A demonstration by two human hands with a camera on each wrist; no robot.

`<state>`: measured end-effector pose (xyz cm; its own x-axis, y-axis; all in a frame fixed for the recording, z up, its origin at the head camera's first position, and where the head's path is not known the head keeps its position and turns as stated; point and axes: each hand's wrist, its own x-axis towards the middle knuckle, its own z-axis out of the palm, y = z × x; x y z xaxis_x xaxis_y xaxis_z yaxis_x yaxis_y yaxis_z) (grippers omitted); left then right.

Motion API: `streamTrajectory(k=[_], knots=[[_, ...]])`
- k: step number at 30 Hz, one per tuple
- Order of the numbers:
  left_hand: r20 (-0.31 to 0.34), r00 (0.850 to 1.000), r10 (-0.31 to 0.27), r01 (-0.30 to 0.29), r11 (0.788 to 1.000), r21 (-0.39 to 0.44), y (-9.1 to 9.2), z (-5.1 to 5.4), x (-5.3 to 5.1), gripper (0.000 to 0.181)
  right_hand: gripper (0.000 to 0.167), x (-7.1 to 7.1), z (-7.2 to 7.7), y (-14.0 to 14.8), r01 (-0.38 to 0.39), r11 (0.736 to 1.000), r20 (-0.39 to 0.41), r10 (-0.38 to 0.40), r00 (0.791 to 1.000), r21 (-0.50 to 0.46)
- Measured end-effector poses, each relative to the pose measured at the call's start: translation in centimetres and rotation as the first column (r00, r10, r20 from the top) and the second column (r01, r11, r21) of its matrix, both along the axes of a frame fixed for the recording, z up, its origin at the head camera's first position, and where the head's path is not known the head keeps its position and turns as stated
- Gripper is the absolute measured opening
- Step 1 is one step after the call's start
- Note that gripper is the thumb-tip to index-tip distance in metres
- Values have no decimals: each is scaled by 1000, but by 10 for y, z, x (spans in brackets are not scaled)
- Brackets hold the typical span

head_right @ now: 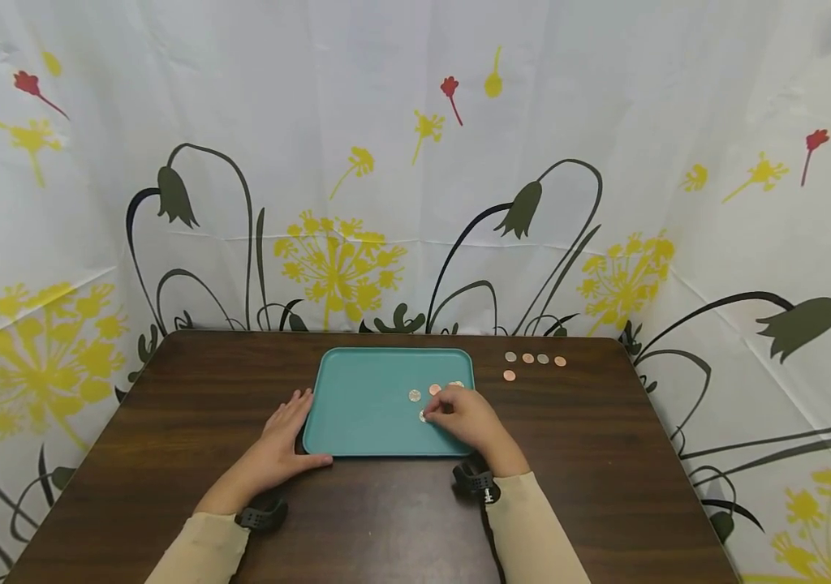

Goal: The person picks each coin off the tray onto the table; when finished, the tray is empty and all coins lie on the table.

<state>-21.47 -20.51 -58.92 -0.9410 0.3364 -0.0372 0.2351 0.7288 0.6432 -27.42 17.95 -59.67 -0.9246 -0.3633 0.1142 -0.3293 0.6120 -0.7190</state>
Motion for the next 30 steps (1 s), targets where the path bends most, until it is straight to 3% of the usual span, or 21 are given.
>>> streamTrajectory(k=[3, 9, 14, 20, 25, 30], knots=[[-5, 1000, 1, -1, 1000, -4, 0, 0, -1, 127, 3, -1, 1, 0, -4, 1000, 6, 4, 1000, -9], [-7, 1000, -2, 2, 1000, 0, 0, -2, -2, 128, 15, -1, 2, 0, -28, 999, 4, 28, 1000, 37], [2, 1000, 1, -1, 1000, 0, 0, -3, -1, 128, 12, 1, 3, -1, -45, 998, -13, 46, 999, 54], [5, 1000, 4, -4, 1000, 4, 0, -2, 0, 127, 16, 3, 3, 0, -22, 999, 23, 21, 1000, 46], [4, 1000, 3, -3, 1000, 8, 0, -2, 1, 127, 22, 3, 1, 1, 4, 1000, 37, -4, 999, -3], [4, 1000, 1, -1, 1000, 6, -1, -1, 0, 127, 19, 1, -3, 0, 86, 985, -25, -91, 996, -152]])
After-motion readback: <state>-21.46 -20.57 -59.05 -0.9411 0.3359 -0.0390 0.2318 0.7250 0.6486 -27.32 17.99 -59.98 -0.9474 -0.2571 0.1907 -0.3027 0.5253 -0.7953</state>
